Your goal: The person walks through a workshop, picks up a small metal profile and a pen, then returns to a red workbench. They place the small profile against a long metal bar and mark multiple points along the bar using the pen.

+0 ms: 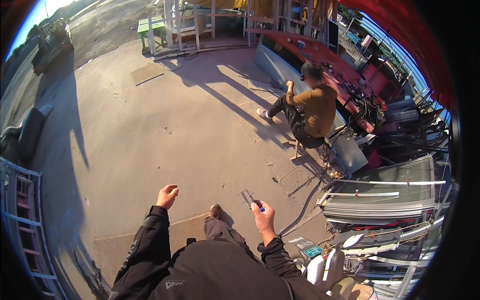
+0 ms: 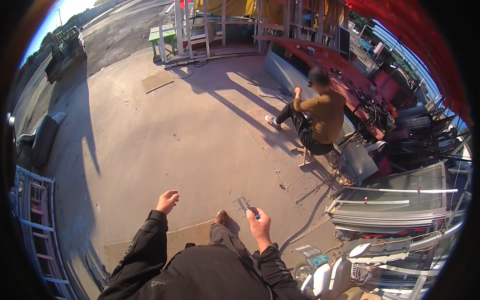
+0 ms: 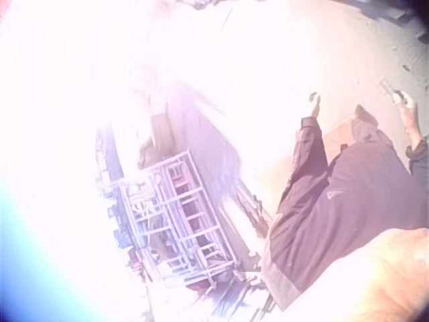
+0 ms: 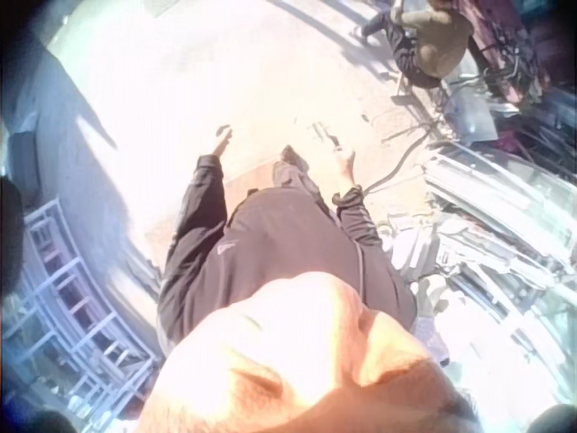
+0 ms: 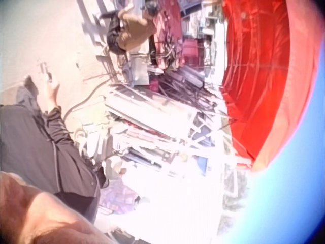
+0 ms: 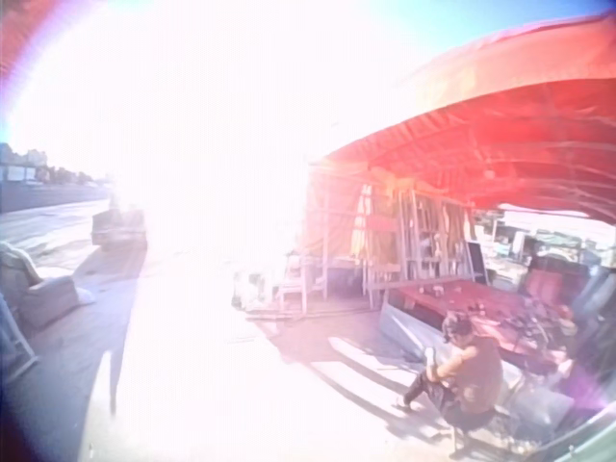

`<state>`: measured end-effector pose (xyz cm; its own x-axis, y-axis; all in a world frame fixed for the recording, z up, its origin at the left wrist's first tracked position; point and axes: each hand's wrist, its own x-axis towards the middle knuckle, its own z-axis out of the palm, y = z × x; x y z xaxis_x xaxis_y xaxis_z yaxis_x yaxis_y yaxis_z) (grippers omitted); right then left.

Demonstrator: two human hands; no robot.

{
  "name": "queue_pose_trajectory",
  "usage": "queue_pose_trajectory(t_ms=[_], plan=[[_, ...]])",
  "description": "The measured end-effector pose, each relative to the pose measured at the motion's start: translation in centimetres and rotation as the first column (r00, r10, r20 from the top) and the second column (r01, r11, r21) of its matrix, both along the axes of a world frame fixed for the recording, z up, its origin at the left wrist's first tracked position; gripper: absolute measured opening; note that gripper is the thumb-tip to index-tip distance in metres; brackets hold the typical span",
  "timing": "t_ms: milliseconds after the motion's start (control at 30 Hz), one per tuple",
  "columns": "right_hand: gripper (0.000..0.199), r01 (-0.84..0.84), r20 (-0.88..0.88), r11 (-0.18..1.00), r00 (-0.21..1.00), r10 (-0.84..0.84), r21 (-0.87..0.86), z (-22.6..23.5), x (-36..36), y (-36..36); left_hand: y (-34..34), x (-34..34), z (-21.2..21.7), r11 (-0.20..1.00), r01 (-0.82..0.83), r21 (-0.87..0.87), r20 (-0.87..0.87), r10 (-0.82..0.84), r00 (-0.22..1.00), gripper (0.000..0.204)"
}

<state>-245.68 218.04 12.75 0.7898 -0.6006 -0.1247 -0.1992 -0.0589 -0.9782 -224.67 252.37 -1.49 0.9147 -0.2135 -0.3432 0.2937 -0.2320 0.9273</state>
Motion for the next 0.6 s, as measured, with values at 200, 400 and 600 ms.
queue_pose_trajectory(t_ms=[200, 400, 600], plan=[[0.028, -0.157, -0.033, 0.988, 0.987, 0.157, 0.002, 2.5, 21.8, -9.4, 6.8, 2.3, -7.8, 0.929, 0.034, 0.367, -0.49, 0.163, 0.857, 0.019], [0.033, -0.198, -0.009, 0.974, 0.98, 0.198, -0.105, 0.7, 41.9, -18.1, 7.5, 6.7, -9.6, 0.845, -0.083, 0.529, -0.718, 0.498, 0.486, 0.02], [0.032, -0.188, -0.143, 0.981, 0.973, 0.18, -0.044, -2.2, 62.1, -26.1, -4.1, 39.3, -13.0, 0.883, -0.191, 0.428, -0.625, 0.442, 0.644, 0.024]])
